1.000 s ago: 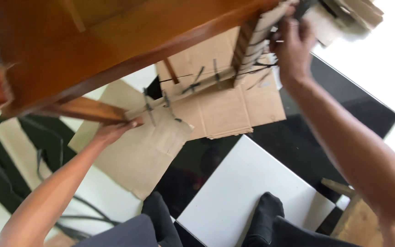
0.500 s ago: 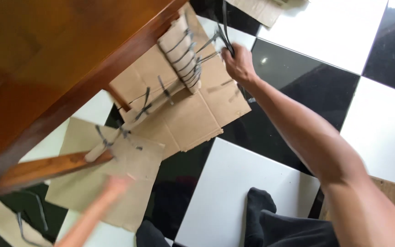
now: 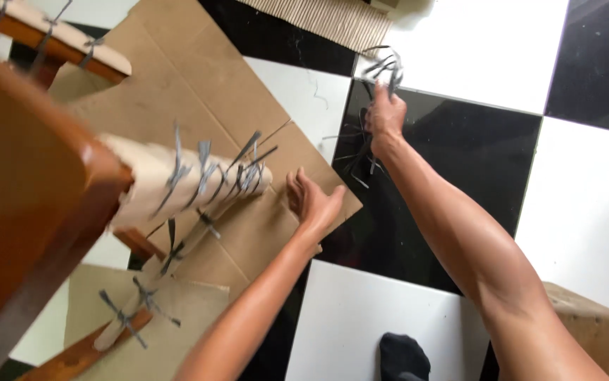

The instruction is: Wrapping furniture legs with cardboard and securing them with elastic ties

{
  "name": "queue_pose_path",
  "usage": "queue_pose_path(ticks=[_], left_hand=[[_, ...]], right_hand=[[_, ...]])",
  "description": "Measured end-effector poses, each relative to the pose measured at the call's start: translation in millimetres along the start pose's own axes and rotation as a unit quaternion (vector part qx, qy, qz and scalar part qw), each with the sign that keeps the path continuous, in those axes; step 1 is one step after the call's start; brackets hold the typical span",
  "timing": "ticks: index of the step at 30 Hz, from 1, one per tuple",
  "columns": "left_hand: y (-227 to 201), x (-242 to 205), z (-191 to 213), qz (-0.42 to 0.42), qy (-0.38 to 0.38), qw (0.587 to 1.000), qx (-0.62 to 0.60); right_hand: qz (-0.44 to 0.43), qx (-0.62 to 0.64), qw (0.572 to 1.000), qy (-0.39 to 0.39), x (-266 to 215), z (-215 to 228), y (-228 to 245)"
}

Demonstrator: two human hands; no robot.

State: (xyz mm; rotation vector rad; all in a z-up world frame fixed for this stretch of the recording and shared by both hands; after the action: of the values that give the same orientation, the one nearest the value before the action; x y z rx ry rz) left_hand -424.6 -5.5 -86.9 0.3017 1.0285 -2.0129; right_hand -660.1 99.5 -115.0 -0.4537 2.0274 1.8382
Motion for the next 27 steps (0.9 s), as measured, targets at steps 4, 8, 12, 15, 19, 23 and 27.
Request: queue_pose_path(ticks=[4,8,12,15,19,23,27], left_hand=[[6,35,-33,0.094,-0.054,0.991,0.078],[-26,14,-29,0.096,0.028,0.977,0.187],[-24,8,-32,0.074,0.045,0.967,0.242],[-33,14,-34,0.082,0.103,0.951,0.278],[-35,14,-35,0.137,0.167,0.929,0.300],[-32,16,-38,0.157,0.183,0.916,0.321],[-34,15,-36,0.168,0.186,0.912,0.324]], right_hand=[[-0.005,0.000,0.998,-0.069,38,22,29],[0.111,-0.026,0.983,-0.142,74,34,100],[0.412,-0.060,0.898,-0.141,116,30,155],[0.460,-0.273,0.840,-0.089,138,-10,165],[0.437,-0.484,0.757,-0.024,182,-40,136],[0.554,-0.547,0.628,-0.008,163,-52,132],[0.624,-0.588,0.513,0.014,87,-61,103]])
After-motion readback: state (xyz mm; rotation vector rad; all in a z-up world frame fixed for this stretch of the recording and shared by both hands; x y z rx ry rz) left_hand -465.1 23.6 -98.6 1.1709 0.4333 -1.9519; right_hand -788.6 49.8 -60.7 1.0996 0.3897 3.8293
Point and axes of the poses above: each hand's wrist, its own x-axis towards the middle knuckle, its own z-axis out of the back of the hand, y = z × x, the point moved 9 cm from there along x, towards the middle knuckle, and after that the axes turned 4 degrees about x, right-handed, at the moved point
